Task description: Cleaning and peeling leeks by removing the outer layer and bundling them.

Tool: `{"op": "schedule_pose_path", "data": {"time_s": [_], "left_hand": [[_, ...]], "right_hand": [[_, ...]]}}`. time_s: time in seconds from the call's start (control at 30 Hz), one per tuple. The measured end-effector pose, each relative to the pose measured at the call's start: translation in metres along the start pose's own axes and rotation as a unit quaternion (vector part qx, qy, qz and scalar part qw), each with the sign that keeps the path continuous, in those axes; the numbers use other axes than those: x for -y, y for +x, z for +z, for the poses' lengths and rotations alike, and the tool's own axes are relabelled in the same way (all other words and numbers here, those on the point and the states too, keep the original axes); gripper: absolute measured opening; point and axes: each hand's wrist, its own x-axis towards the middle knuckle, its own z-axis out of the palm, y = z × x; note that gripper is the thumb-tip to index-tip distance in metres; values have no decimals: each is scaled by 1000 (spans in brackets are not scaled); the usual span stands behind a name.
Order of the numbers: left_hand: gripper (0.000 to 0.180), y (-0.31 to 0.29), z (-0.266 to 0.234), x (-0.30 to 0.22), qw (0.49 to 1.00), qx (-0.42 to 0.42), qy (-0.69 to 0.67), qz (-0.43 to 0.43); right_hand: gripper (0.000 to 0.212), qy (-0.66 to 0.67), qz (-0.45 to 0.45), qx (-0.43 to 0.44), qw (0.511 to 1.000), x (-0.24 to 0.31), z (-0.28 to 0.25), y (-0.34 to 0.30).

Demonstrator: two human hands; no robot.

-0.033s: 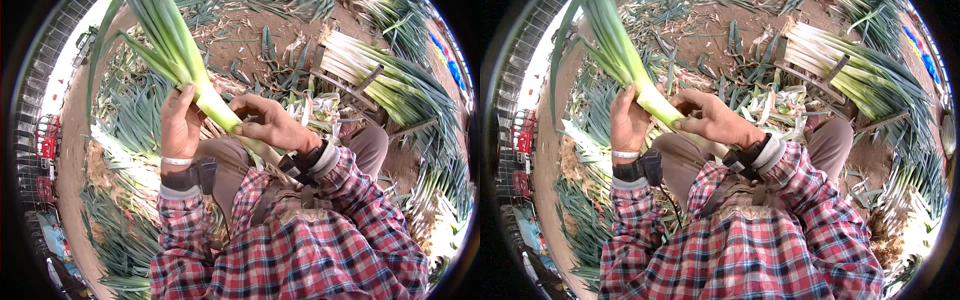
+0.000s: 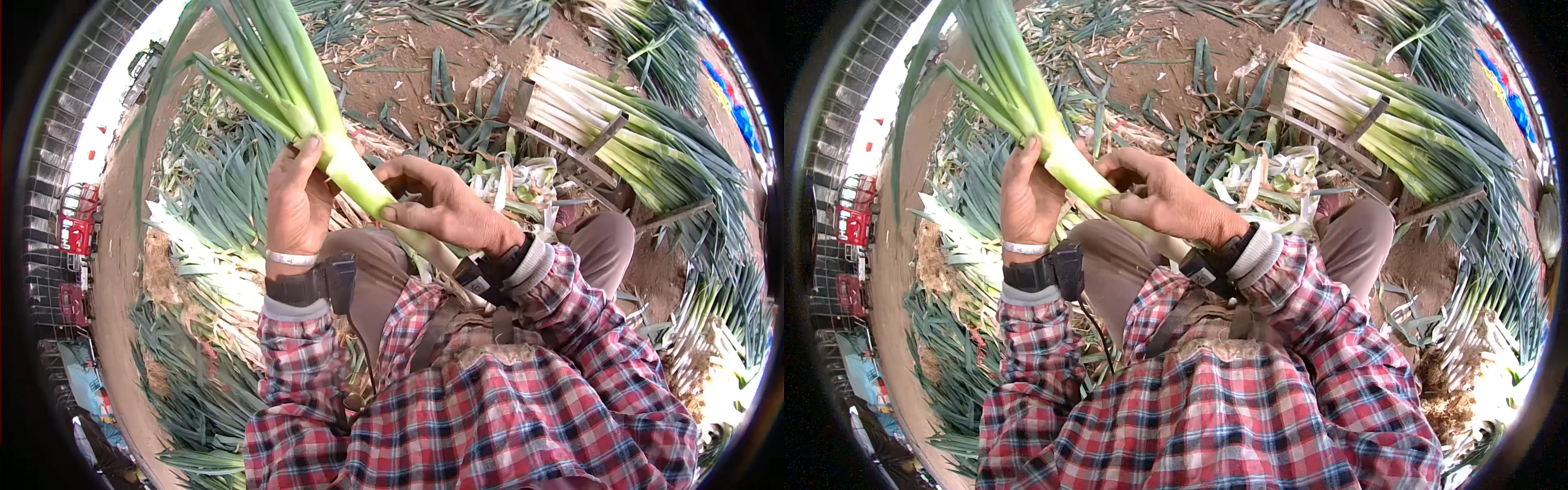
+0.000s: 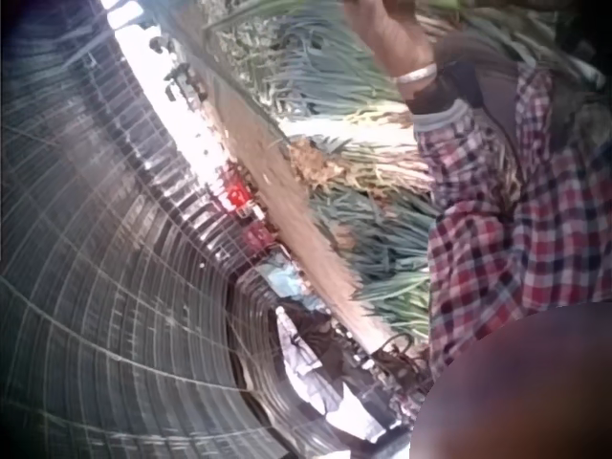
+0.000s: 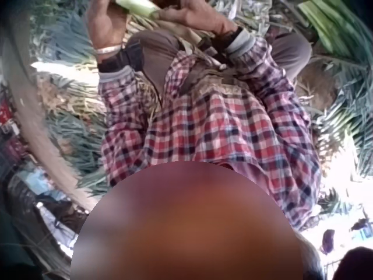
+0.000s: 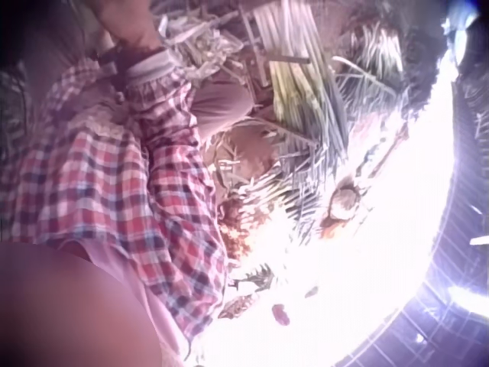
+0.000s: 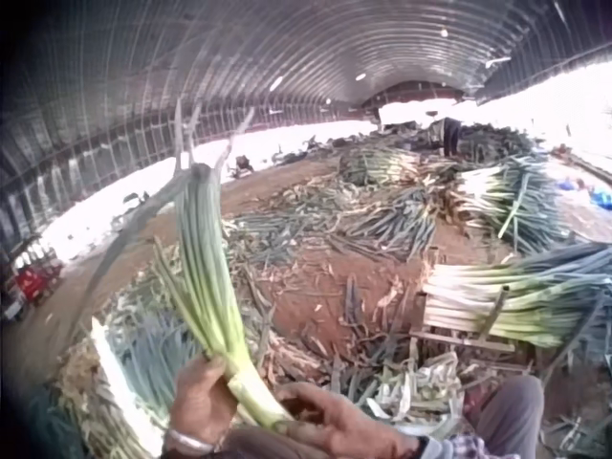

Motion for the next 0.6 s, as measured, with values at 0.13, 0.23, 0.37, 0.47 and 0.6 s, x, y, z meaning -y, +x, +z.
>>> {"op": "schedule_pose_path", "data": {"time_s": [0.13, 0.23, 0.37, 0.47, 0.6], "left_hand": [[30, 5, 10, 1, 999, -36, -10, 3], [35, 0, 16, 2, 992, -101, 72, 18], [53, -7, 15, 2, 999, -46, -2, 4], [48, -9, 14, 7, 998, -52, -7, -28], [42, -13, 6, 12, 997, -78, 20, -22]], "right_hand": [[38, -224, -122, -175, 951, -13, 26, 7], [35, -252, -140, -234, 928, -10, 33, 7], [30, -215, -97, -175, 956, -7, 27, 3], [28, -270, -102, -128, 949, -4, 20, 8], [27, -338, -134, -122, 923, -5, 18, 6]]}}
